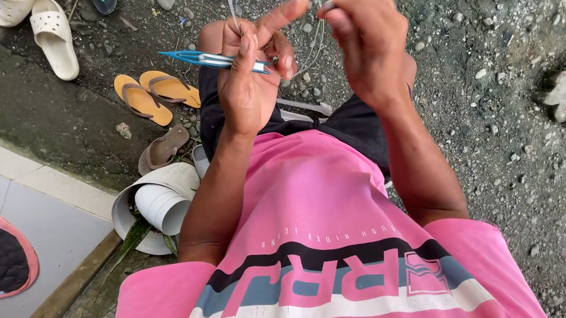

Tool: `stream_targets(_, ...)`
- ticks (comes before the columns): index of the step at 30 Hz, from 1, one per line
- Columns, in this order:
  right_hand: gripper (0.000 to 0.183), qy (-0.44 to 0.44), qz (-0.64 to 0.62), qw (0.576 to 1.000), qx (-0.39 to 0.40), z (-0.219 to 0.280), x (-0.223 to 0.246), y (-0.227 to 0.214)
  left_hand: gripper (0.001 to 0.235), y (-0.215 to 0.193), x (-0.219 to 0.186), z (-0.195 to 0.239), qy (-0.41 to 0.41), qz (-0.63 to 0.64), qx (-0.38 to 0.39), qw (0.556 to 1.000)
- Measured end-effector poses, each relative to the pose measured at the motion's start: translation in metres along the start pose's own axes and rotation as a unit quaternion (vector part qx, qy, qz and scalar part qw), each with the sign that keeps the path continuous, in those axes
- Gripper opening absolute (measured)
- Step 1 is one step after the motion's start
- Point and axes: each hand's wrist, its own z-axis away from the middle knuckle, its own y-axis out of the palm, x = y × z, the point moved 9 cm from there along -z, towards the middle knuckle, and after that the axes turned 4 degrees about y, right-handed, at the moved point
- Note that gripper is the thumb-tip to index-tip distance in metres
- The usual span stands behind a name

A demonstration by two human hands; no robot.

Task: A person is sitting outdoors repairing a large white fishing net using a blue net needle, carefully threading and knotting the line.

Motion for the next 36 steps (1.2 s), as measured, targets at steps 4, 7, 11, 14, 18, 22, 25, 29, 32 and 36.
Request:
stream_targets(4,0.032,0.132,-0.295,0.943,0.072,0.003,-0.031,0.031,0.019,-0.017,-0.004,0.0,-0.001,0.065,-0.047,0.997)
stream_targets(7,0.031,0.106,-0.308,0.933,0.153,0.006,-0.025,0.054,0.016,-0.044,-0.009,0.001,0.028,0.037,-0.068,0.997)
stream_targets(11,0.03,0.049,-0.213,0.961,0.169,0.011,-0.025,0.048,0.019,-0.075,-0.027,-0.001,0.074,-0.072,-0.108,0.989)
stream_targets(14,0.033,0.017,-0.207,0.957,0.203,0.013,-0.022,0.048,0.02,-0.075,-0.029,0.0,0.087,-0.105,-0.097,0.986)
stream_targets(18,0.033,0.011,-0.197,0.957,0.21,0.013,-0.02,0.046,0.023,-0.076,-0.023,0.004,0.061,-0.111,-0.094,0.987)
stream_targets(22,0.034,0.034,-0.188,0.957,0.218,0.016,-0.021,0.044,0.027,-0.077,-0.02,0.009,0.031,-0.105,-0.092,0.99)
stream_targets(25,0.034,0.038,-0.192,0.958,0.209,0.017,-0.02,0.044,0.026,-0.073,-0.02,0.014,0.027,-0.107,-0.07,0.991)
stream_targets(29,0.034,0.043,-0.193,0.961,0.193,0.016,-0.022,0.045,0.027,-0.063,-0.017,0.014,0.03,-0.106,-0.05,0.993)
stream_targets(32,0.034,0.055,-0.195,0.961,0.19,0.016,-0.022,0.044,0.026,-0.068,-0.012,0.014,0.023,-0.069,-0.062,0.995)
stream_targets(36,0.033,0.047,-0.199,0.961,0.184,0.012,-0.016,0.038,0.026,-0.06,-0.012,0.005,-0.008,-0.021,-0.044,0.999)
